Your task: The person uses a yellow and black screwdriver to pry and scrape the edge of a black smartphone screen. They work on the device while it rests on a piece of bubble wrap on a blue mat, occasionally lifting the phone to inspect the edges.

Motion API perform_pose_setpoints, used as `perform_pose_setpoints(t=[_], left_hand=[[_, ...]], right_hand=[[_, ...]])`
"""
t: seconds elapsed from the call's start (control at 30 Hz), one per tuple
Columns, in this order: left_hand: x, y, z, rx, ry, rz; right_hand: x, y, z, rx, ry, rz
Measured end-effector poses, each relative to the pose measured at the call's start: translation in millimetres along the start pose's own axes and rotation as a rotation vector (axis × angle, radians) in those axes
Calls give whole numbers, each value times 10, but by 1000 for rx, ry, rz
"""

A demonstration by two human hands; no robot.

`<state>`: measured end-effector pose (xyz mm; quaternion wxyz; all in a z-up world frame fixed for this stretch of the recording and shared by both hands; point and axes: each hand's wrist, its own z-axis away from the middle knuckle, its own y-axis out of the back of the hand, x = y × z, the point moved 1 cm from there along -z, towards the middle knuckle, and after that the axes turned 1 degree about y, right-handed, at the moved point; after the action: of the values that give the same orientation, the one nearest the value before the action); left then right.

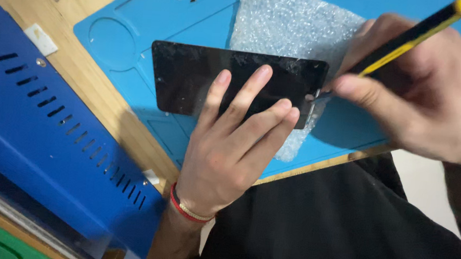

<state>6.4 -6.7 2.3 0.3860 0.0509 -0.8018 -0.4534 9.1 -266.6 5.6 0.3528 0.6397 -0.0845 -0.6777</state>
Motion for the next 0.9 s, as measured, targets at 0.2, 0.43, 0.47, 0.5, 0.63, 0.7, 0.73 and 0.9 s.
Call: perform_pose_setpoints(t=[0.2,0.43,0.47,0.5,0.63,0.7,0.73,0.9], left_hand=[[5,-2,12,-4,4,-5],[-1,1,9,-20,12,-1],[-7,-1,14,-22,8,9],[16,13,19,-25,9,10],[10,2,-1,-16,14,7],[13,0,11,-22,21,13],[14,10,5,-21,18,14],[14,4,-4,-23,22,18]], right_hand=[[-30,-75,-18,53,45,-117],[58,-56,37,94,33,-150],[59,-48,41,57,44,-58],[29,-48,41,56,42,-61],[37,-37,61,87,-21,-203],[57,-55,74,111,-17,-64],[50,-54,45,77,27,-74],[58,-55,77,148,-84,-254]])
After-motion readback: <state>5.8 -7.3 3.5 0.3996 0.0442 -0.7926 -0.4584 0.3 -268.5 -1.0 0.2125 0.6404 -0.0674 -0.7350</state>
